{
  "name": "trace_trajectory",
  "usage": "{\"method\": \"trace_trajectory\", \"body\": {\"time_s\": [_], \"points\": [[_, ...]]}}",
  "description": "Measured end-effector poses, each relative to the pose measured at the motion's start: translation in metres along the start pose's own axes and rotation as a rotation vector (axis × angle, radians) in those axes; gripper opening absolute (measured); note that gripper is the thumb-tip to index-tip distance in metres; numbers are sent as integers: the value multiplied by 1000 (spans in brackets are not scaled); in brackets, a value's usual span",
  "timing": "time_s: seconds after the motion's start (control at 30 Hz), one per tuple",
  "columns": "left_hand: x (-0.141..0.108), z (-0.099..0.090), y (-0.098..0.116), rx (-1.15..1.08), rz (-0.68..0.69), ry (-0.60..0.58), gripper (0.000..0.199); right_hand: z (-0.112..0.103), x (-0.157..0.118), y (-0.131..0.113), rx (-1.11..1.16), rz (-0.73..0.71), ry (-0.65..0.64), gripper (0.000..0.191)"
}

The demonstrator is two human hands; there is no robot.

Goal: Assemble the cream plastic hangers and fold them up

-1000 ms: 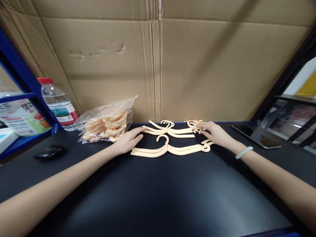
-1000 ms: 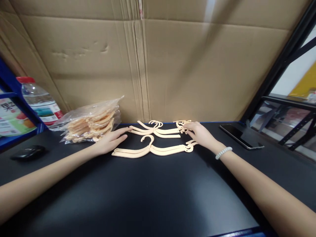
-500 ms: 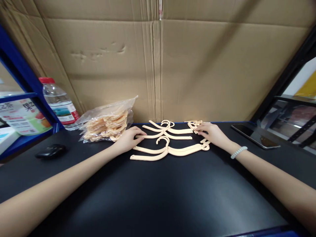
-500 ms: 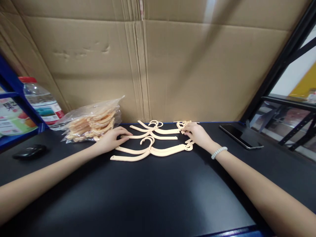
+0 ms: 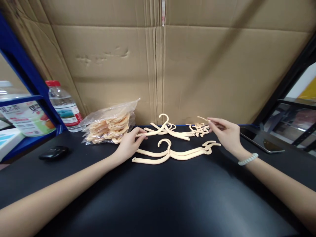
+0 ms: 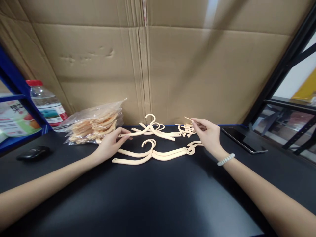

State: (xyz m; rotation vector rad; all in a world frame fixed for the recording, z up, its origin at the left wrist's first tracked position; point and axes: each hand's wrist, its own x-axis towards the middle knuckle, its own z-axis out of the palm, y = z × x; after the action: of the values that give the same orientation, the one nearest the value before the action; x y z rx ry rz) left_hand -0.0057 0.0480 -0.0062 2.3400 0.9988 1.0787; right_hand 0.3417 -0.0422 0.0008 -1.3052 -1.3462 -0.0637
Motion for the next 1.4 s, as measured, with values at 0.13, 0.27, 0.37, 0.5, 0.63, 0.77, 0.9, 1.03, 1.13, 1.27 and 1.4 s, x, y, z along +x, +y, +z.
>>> {"method": "trace_trajectory", "body": {"time_s": [0.13, 0.27, 0.37, 0.5, 0.63, 0.77, 0.9, 1.03, 1.13, 1.27, 1.4], "points": [[-6, 2, 7, -155, -21, 111, 17, 2, -11, -26, 223, 218, -25, 32], [-10, 3, 16, -369, -133, 123, 20, 7, -20, -41, 428, 343, -97, 31], [-12, 5, 19, -467, -198, 134, 20, 11, -23, -43, 510, 423, -107, 29], [-14, 9, 19, -531, -205, 160, 21, 13, -25, -34, 546, 506, -115, 26], [-15, 12, 18, -550, -230, 168, 22, 13, -26, -23, 624, 585, -160, 31], [-15, 13, 16, -567, -242, 186, 21, 13, -26, -20, 613, 579, -283, 25], [-15, 13, 14, -553, -242, 204, 22, 12, -24, -24, 618, 573, -351, 19], [-15, 13, 12, -556, -251, 215, 22, 9, -21, -26, 595, 627, -409, 25], [-16, 13, 12, -544, -251, 213, 21, 6, -19, -26, 594, 630, -473, 26], [-16, 13, 13, -547, -238, 207, 21, 4, -20, -27, 646, 635, -583, 25], [-16, 13, 14, -593, -248, 218, 20, 4, -21, -29, 732, 741, -646, 23]]}}
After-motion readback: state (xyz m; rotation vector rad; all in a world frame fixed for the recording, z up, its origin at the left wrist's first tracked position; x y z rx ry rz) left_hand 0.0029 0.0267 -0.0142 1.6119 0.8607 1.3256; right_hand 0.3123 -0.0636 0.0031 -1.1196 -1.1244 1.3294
